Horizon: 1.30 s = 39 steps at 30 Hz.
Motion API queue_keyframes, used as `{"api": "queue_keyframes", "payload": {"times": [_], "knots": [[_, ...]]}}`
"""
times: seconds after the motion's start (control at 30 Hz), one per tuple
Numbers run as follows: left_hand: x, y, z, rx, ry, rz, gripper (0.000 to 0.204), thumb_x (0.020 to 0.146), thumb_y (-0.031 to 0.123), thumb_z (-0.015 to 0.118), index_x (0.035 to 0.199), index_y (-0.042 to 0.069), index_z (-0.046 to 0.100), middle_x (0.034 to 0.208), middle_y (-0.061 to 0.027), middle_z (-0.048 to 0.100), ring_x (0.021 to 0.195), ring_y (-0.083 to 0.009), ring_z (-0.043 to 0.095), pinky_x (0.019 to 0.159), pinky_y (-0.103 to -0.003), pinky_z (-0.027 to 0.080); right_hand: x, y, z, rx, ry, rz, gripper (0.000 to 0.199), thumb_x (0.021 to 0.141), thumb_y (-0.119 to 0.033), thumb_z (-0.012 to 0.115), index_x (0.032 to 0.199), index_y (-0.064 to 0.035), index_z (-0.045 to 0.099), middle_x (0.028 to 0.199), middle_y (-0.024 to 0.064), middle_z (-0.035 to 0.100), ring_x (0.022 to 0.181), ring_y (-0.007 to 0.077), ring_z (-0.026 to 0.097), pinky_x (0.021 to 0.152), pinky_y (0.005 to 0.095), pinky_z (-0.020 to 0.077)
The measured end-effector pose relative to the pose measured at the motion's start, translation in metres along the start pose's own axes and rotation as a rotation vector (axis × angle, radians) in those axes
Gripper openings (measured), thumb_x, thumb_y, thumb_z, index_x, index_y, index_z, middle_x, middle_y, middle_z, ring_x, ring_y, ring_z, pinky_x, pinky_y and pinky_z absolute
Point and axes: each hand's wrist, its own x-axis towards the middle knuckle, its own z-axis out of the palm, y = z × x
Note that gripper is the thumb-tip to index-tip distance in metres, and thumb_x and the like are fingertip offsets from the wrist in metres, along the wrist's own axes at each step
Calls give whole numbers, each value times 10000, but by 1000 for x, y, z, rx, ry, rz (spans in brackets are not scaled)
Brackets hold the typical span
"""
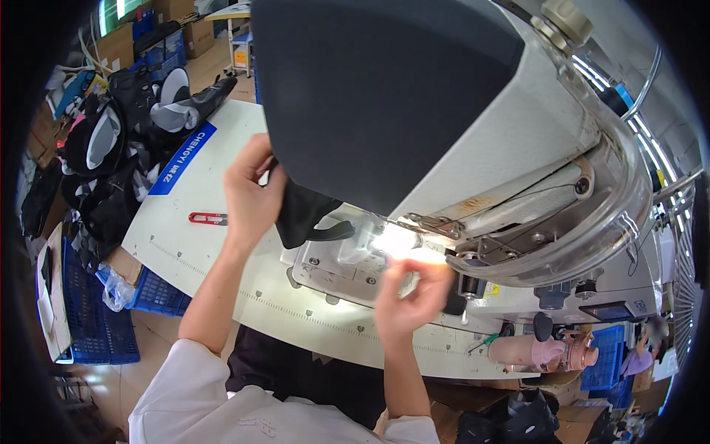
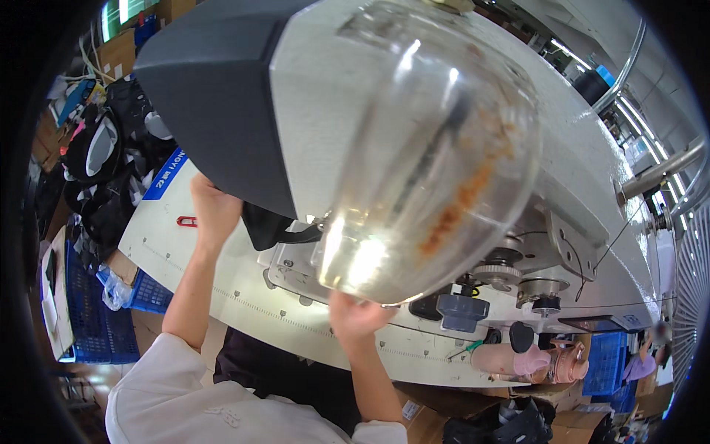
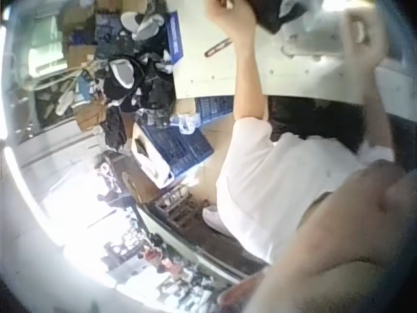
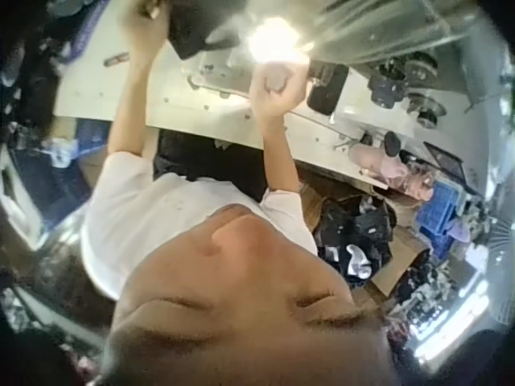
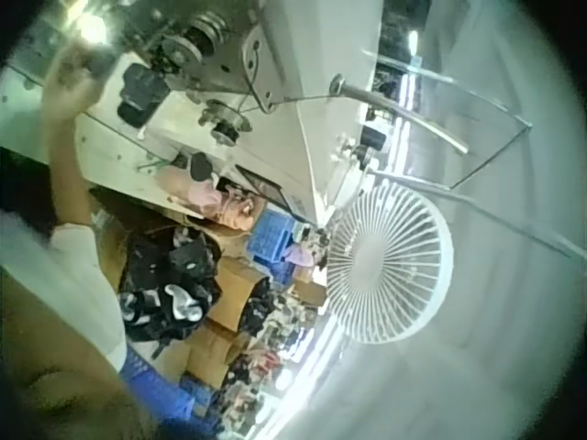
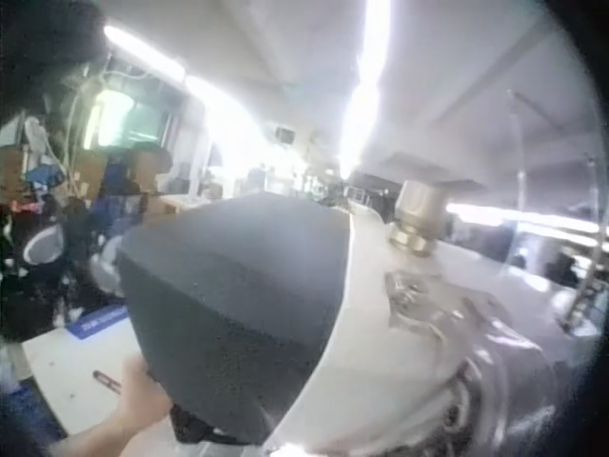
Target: The person picks up a footwear upper component, stitches its edges and seams using a sewing machine while guiding the material by hand, and trims the thread with clippers.
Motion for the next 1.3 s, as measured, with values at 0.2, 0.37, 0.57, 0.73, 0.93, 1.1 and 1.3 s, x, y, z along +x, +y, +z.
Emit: {"api": "queue_keyframes", "payload": {"times": [0.2, 0.37, 0.57, 0.73, 0.93, 1.1, 1.3], "knots": [[16, 16, -57, -327, -30, -263, 431, 874, -142, 494, 1267, -6, 606, 1225, -82, 649, 1102, -160, 642, 930, -249, 518, -4, -12, 61, -163, -587, -368, 289, 755, -61, 714, 1031, -53, 628, 1047, 105, 598, 1021, 278, 611, 930, 428, 499], [25, 62, -73, 118, 30, 273, 384, 895, 81, 596, 1264, -24, 607, 1245, -158, 635, 1331, -251, 493, 1083, -399, 394, 4, -23, 92, 154, -579, -504, 189, 769, -83, 676, 928, -59, 576, 871, 103, 500, 852, 283, 573, 839, 411, 502], [34, 93, -107, 103, -1005, 115, 712, 697, 502, 737, 1136, -49, 628, 1058, -175, 663, 1051, -344, 642, 1053, -444, 382, 7, -74, 28, 523, -891, 24, 249, 826, -92, 765, 959, -28, 564, 858, 118, 569, 686, 311, 596, 589, 358, 479], [34, 67, -78, -270, -1301, -297, 693, 761, 338, 768, 1269, -61, 517, 1207, -184, 618, 1128, -276, 614, 1058, -396, 387, 11, -73, -28, 481, -811, 378, 162, 916, -95, 686, 963, -34, 543, 822, 57, 555, 661, 175, 577, 589, 312, 457], [16, 42, -9, -445, -1090, -683, 470, 856, 141, 683, 1254, -69, 549, 1154, -131, 645, 1059, -196, 614, 933, -332, 474, 7, -38, -48, 525, -505, 905, 62, 983, -85, 594, 1004, -32, 570, 931, -6, 606, 822, 36, 551, 747, 199, 455], [18, 13, 26, -187, -1004, -475, 387, 827, 66, 697, 1182, -65, 615, 1112, -104, 663, 990, -183, 641, 838, -281, 515, 1, -20, -40, 491, -405, 964, 105, 989, -93, 588, 1055, -11, 591, 962, 24, 640, 870, 66, 587, 796, 220, 483], [26, -16, 42, -221, -960, -482, 384, 828, 59, 692, 1185, -60, 616, 1121, -109, 661, 1004, -193, 636, 852, -290, 508, -11, -24, -26, 570, -263, 899, 157, 992, -30, 566, 1147, -10, 563, 1051, 40, 615, 957, 73, 570, 878, 224, 460]]}}
